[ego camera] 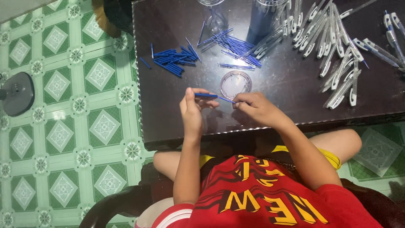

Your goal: Assembling ballpoint pens by inserting ink refills into barrels and attaching caps.

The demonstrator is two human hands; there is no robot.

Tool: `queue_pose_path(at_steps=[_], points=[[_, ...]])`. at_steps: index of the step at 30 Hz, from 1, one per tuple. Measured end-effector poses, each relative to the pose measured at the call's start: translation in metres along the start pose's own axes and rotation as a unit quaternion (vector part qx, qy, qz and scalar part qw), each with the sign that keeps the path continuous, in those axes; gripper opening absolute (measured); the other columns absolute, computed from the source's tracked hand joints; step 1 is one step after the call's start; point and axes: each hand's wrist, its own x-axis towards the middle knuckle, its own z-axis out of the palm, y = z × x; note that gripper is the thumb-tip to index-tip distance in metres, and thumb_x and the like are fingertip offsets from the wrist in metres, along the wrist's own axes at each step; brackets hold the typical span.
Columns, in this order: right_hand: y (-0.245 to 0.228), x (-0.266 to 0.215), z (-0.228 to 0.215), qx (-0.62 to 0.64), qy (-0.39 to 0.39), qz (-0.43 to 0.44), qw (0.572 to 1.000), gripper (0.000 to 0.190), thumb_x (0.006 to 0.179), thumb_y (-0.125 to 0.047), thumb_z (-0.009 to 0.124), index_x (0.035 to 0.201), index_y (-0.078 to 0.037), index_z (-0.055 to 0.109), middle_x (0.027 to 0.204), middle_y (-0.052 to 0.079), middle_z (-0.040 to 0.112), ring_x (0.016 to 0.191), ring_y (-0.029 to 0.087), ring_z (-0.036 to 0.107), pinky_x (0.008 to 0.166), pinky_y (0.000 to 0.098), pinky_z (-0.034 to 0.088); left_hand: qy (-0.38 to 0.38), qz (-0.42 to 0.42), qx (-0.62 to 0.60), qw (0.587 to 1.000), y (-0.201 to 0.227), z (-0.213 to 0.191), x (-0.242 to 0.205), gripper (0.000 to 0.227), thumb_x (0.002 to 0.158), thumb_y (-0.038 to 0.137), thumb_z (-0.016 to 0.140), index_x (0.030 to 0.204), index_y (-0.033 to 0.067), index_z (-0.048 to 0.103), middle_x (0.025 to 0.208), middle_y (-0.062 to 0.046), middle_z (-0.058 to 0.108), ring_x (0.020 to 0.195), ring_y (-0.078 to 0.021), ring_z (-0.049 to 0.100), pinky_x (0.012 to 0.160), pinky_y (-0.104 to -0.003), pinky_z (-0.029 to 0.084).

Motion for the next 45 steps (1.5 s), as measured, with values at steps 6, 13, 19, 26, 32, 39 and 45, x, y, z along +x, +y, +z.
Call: queue_pose_path(at_steps=[6, 13, 19, 26, 32, 39, 45], points=[[-0.005, 0.002, -0.003, 0.067, -0.029, 0.025, 0.997, 0.023, 0.095, -0.017, 0.055, 0.091, -0.005, 0.074, 0.061, 0.013, 0.060, 0.066, 0.022, 0.057, 0.067, 0.0427, 0.053, -0.047, 0.059, 0.109, 0.991, 0.025, 0.019, 0.001, 0.051, 0.110, 0.037, 0.042, 0.084, -0.0001, 0.065, 0.074, -0.021, 0.073, 0.055, -0.0247, 0.073, 0.053, -0.030, 0.060], [-0.008, -0.001, -0.004, 0.313, -0.065, 0.054, 0.946, 0.023, 0.099, -0.011, 0.053, 0.090, 0.004, 0.067, 0.067, 0.013, 0.060, 0.044, 0.012, 0.049, 0.037, 0.0246, 0.036, -0.047, 0.117, 0.187, 0.974, 0.041, 0.032, 0.009, 0.050, 0.109, 0.037, 0.046, 0.077, 0.0051, 0.066, 0.062, -0.012, 0.069, 0.049, -0.0149, 0.067, 0.049, -0.024, 0.055], [-0.014, 0.000, -0.006, 0.454, -0.099, 0.044, 0.884, 0.022, 0.104, -0.016, 0.051, 0.098, 0.004, 0.059, 0.075, 0.012, 0.057, 0.048, 0.009, 0.051, 0.036, 0.0201, 0.036, -0.104, 0.130, 0.202, 0.965, 0.056, 0.051, 0.016, 0.050, 0.109, 0.040, 0.044, 0.076, 0.0074, 0.063, 0.056, -0.010, 0.061, 0.049, -0.0137, 0.058, 0.050, -0.025, 0.050], [-0.020, 0.001, -0.010, 0.531, -0.106, 0.046, 0.839, 0.029, 0.094, -0.017, 0.050, 0.103, 0.009, 0.059, 0.078, 0.015, 0.053, 0.051, 0.011, 0.052, 0.034, 0.0188, 0.039, -0.127, 0.153, 0.218, 0.956, 0.053, 0.058, 0.019, 0.052, 0.110, 0.041, 0.041, 0.075, 0.0095, 0.062, 0.054, -0.007, 0.056, 0.052, -0.0143, 0.051, 0.055, -0.028, 0.046], [-0.028, -0.005, -0.012, 0.552, -0.112, 0.043, 0.825, 0.044, 0.079, -0.008, 0.045, 0.115, 0.015, 0.055, 0.083, 0.015, 0.052, 0.056, 0.012, 0.055, 0.040, 0.0198, 0.044, -0.129, 0.154, 0.235, 0.951, 0.060, 0.056, 0.013, 0.051, 0.110, 0.040, 0.040, 0.077, 0.0086, 0.063, 0.053, -0.010, 0.054, 0.055, -0.0166, 0.049, 0.060, -0.031, 0.046], [-0.028, -0.014, -0.011, 0.502, -0.109, -0.046, 0.857, 0.059, 0.085, 0.003, 0.056, 0.139, 0.023, 0.044, 0.097, 0.028, 0.065, 0.076, 0.023, 0.067, 0.053, 0.0261, 0.053, -0.165, 0.170, 0.257, 0.937, 0.070, 0.056, 0.005, 0.048, 0.110, 0.037, 0.043, 0.077, 0.0091, 0.063, 0.053, -0.012, 0.054, 0.057, -0.0193, 0.051, 0.061, -0.034, 0.047], [-0.040, -0.026, -0.012, 0.500, -0.101, -0.049, 0.858, 0.054, 0.089, 0.007, 0.058, 0.140, 0.017, 0.044, 0.108, 0.031, 0.067, 0.085, 0.029, 0.069, 0.062, 0.0308, 0.061, -0.201, 0.191, 0.244, 0.929, 0.074, 0.054, -0.002, 0.046, 0.111, 0.036, 0.042, 0.080, 0.0091, 0.063, 0.051, -0.010, 0.050, 0.055, -0.0177, 0.048, 0.059, -0.032, 0.047]])
